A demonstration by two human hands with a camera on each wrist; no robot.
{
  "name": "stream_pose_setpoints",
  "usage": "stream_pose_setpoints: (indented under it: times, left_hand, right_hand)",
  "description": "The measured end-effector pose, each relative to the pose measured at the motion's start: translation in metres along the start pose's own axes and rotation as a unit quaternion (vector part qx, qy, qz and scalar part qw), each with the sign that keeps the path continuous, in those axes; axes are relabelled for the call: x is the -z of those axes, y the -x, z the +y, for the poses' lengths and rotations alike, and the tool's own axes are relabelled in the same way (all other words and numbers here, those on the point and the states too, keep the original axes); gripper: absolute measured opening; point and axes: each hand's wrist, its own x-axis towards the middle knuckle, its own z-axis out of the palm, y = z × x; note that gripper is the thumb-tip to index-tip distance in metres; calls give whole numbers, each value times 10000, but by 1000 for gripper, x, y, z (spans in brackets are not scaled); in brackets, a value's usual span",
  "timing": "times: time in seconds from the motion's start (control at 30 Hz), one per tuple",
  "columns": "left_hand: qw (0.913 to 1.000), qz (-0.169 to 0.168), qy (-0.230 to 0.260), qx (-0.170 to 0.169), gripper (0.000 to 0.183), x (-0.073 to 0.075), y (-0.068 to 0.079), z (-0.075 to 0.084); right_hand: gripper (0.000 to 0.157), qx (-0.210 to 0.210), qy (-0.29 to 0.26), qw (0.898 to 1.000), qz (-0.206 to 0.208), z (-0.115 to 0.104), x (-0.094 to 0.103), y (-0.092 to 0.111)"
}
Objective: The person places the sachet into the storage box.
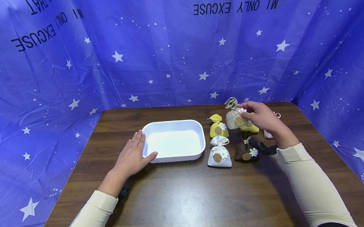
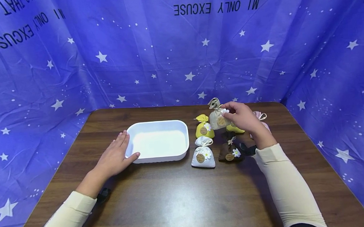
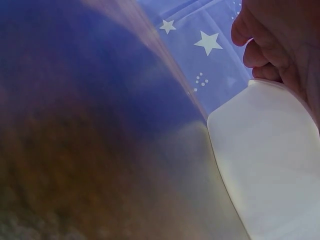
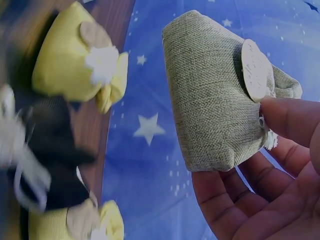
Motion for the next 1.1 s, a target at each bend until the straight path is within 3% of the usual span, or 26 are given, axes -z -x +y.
stream_pose_setpoints:
  times: [0.4, 0.9, 1.1]
  left_hand:
    - [10000, -13, 40, 10, 100, 1, 0, 2]
    - [9999, -59, 6, 101, 99, 1, 1, 1]
    - [9999, -28, 7, 101, 99, 1, 1, 0]
  right_hand:
    - [28, 137, -853, 9953, -440, -37, -36, -27]
    - [25, 427, -898, 9896, -1042, -78, -84, -64]
    - [21, 499, -685, 9890, -1210, -88, -105, -79]
